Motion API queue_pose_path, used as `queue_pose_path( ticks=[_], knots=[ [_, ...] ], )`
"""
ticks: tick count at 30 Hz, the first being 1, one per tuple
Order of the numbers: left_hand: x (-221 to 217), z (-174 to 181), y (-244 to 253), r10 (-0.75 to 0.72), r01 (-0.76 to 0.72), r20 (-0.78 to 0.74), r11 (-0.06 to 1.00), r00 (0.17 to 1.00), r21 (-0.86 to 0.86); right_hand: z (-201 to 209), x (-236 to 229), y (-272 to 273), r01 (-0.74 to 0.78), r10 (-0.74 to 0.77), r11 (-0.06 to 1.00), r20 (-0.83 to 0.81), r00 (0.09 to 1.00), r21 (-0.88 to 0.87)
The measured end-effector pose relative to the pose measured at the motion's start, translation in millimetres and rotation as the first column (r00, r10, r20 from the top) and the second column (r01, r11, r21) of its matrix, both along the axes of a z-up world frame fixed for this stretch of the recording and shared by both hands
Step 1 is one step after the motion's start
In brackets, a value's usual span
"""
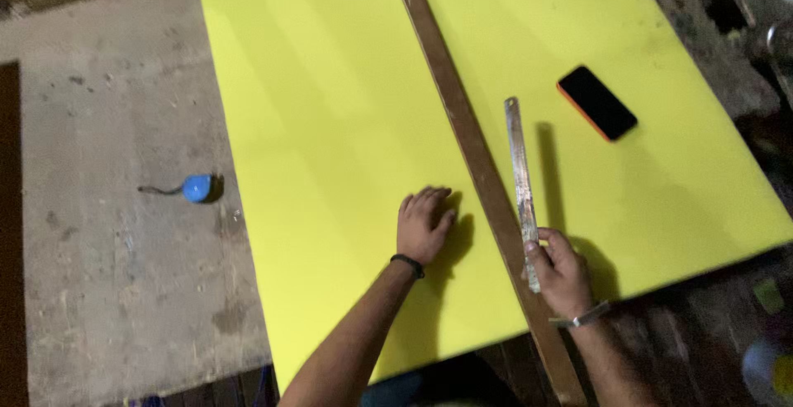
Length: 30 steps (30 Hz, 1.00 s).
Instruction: The person measures and cuts yellow foam sheets on a wooden workbench using a tape measure, a straightedge, and a utility knife. They repeatedly measure, align the straightedge, and slice through the foam to produce smaller rectangular pieces.
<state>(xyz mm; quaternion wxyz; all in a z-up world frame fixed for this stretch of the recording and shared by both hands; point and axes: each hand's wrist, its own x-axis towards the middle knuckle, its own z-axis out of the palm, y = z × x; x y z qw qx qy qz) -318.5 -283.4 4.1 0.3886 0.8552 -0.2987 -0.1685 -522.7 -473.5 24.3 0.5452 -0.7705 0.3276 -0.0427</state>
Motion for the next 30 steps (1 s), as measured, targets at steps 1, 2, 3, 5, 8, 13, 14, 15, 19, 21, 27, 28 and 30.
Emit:
queue_pose_path(
  ticks=[1, 2, 3, 5, 8, 13, 14, 15, 19, 21, 27, 28, 30],
  knots=[
    [10.0, 7.7, -2.7, 0.073, -0.075, -0.034, 0.996, 0.997, -0.055, -5.9, 5.2, -2.2, -0.03, 0.03, 0.996, -0.003, 1.0, -0.089],
    [22.8, 16.7, -4.7, 0.142, -0.15, -0.073, 0.983, 0.987, -0.107, -11.6, 12.4, -4.7, -0.059, 0.058, 0.982, -0.008, 0.998, -0.178],
    [35.1, 26.6, -6.3, 0.207, -0.224, -0.12, 0.962, 0.971, -0.156, -15.7, 19.1, -6.7, -0.102, 0.109, 0.985, 0.041, 0.993, -0.136],
    [77.0, 47.1, -15.0, 0.166, -0.141, 0.121, 0.972, 0.979, -0.19, -20.4, 39.8, -8.4, -0.194, 0.201, 0.979, 0.145, 0.969, -0.059],
    [143.7, 70.1, -47.6, 0.103, -0.011, 0.383, 0.972, 0.918, -0.233, -21.9, 74.5, -1.1, -0.359, 0.336, 0.931, 0.225, 0.915, 0.066],
    [224.8, 75.7, -150.7, -0.203, 0.041, 0.433, 0.934, 0.878, 0.354, -27.7, 155.8, 1.1, -0.499, 0.493, 0.806, -0.106, 0.864, -0.318],
    [237.9, 72.0, -167.7, -0.267, 0.035, 0.455, 0.888, 0.85, 0.458, -30.8, 176.2, -7.2, -0.52, 0.483, 0.761, -0.196, 0.853, -0.388],
    [249.7, 65.1, -176.6, -0.33, 0.018, 0.465, 0.83, 0.821, 0.558, -34.4, 195.7, -16.0, -0.496, 0.471, 0.732, -0.179, 0.864, -0.466],
    [296.0, 38.8, -209.6, -0.468, 0.088, 0.249, 0.588, 0.848, 0.804, -49.8, 273.4, -54.7, -0.47, 0.423, 0.539, -0.258, 0.869, -0.699],
    [314.6, 28.0, -221.2, -0.502, 0.08, 0.238, 0.532, 0.831, 0.843, -56.7, 309.5, -68.6, -0.544, 0.364, 0.458, -0.41, 0.836, -0.703],
    [349.3, 26.8, -252.5, -0.523, 0.321, -0.015, 0.499, 0.852, 0.805, -69.9, 421.7, -85.3, -0.45, 0.395, 0.437, -0.283, 0.874, -0.779],
    [353.7, 29.1, -254.5, -0.506, 0.322, -0.028, 0.505, 0.862, 0.801, -70.3, 435.3, -82.6, -0.481, 0.378, 0.456, -0.326, 0.867, -0.749],
    [365.2, 34.5, -262.0, -0.472, 0.324, -0.052, 0.516, 0.88, 0.793, -71.2, 459.3, -74.6, -0.503, 0.348, 0.483, -0.369, 0.862, -0.717]
  ],
)
